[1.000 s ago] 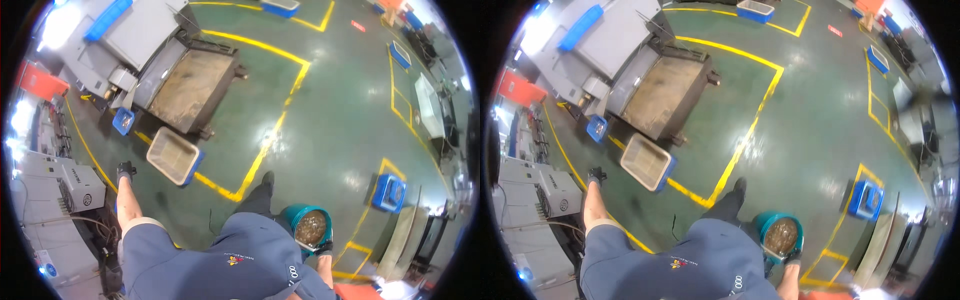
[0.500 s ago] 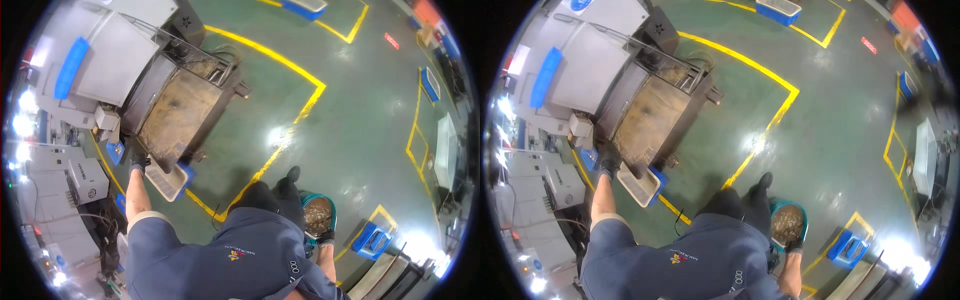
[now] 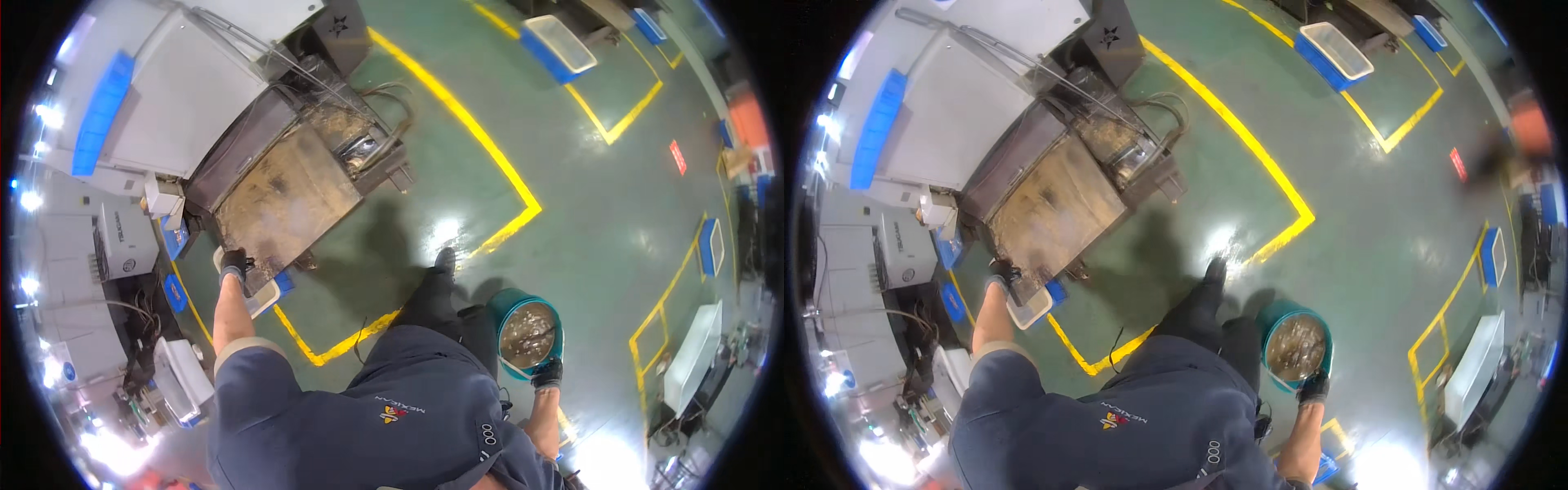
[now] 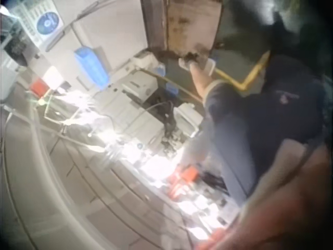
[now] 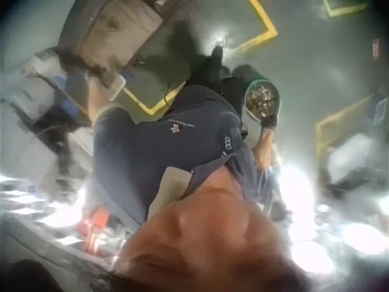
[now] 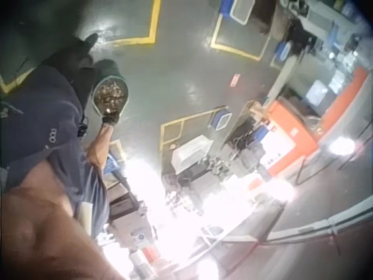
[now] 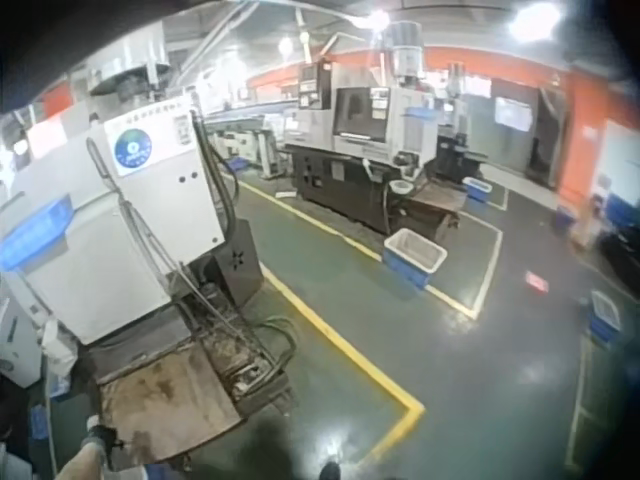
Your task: The recorder collects metal scrap and shavings from bins and machine components using a bucket and a scraper, then transfers them to a processing machine.
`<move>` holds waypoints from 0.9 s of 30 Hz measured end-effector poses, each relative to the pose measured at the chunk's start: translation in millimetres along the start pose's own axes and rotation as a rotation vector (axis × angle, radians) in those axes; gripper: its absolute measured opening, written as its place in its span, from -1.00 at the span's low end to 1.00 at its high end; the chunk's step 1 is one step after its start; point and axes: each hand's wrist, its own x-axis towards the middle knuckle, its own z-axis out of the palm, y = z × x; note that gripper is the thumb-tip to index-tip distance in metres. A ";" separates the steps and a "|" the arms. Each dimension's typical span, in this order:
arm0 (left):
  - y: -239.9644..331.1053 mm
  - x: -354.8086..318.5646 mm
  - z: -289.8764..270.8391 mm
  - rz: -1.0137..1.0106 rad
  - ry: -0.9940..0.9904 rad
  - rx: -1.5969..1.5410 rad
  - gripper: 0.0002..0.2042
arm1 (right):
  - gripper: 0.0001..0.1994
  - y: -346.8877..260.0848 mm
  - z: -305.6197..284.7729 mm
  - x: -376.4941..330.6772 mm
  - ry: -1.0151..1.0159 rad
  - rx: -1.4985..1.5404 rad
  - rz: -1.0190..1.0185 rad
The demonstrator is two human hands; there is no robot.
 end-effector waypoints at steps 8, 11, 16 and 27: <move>119.4 53.6 33.0 0.090 -0.124 0.137 -0.69 | -0.85 -141.1 138.3 66.3 0.113 -0.072 0.056; 205.0 41.7 78.7 0.176 -0.067 -0.054 -0.69 | -0.80 -176.4 140.1 135.9 0.044 -0.068 0.122; 304.6 0.6 146.3 0.166 -0.096 0.102 -0.68 | -0.69 -222.2 159.9 229.9 -0.006 -0.020 0.206; 527.8 -20.7 375.2 0.126 -0.039 0.163 -0.61 | -0.76 -381.8 209.9 278.5 0.096 0.294 0.162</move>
